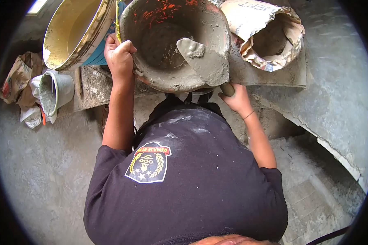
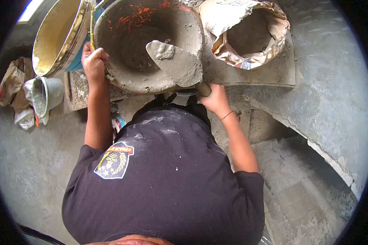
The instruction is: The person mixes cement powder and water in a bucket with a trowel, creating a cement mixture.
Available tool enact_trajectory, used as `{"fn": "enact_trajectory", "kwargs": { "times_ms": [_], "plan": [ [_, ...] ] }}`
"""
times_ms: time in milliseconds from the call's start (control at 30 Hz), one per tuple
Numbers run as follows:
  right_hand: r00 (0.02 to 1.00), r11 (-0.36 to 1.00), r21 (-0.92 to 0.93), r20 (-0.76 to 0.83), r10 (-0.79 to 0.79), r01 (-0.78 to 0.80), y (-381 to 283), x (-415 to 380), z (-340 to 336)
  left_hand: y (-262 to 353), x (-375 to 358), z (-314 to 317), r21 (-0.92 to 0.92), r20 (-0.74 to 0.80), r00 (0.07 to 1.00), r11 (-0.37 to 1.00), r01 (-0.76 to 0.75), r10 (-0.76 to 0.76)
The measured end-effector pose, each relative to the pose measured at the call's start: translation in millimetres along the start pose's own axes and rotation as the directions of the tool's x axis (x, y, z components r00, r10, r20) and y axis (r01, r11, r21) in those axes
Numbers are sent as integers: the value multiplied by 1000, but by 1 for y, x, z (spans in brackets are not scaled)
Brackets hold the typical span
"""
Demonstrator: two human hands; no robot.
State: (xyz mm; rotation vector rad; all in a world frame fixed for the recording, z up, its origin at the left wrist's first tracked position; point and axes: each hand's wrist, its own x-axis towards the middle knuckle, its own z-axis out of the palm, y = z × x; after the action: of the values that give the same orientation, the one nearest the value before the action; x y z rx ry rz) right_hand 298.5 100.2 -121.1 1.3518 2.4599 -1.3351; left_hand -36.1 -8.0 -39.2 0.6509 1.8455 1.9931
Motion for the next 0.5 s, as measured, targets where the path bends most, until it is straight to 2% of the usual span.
{"fn": "enact_trajectory", "kwargs": {
  "times_ms": [33,100,133,200,300,433,500],
  "plan": [
    [1000,1000,0,11,-1,1,2,4,6,-2,0,-2,-2,-3,1000,1000,7,-7],
    [997,998,54,-80,19,-15,6,11,19,-3,-2,-5,8,-13,1000,1000,18,-18],
    [998,998,56,-63,23,-20,8,13,22,-4,-4,-7,11,-15,1000,1000,23,-23],
    [981,982,125,-149,-124,143,12,17,28,-2,-8,-8,26,-35,998,999,47,-46],
    [981,978,139,-142,-134,154,21,16,34,-3,-6,-11,27,-57,995,996,81,-79],
    [994,989,127,-91,-63,74,53,4,44,-12,2,-19,24,-65,994,996,87,-85],
    [988,986,159,-156,-22,47,69,-7,47,-14,4,-20,20,-48,995,996,86,-85]
  ]
}}
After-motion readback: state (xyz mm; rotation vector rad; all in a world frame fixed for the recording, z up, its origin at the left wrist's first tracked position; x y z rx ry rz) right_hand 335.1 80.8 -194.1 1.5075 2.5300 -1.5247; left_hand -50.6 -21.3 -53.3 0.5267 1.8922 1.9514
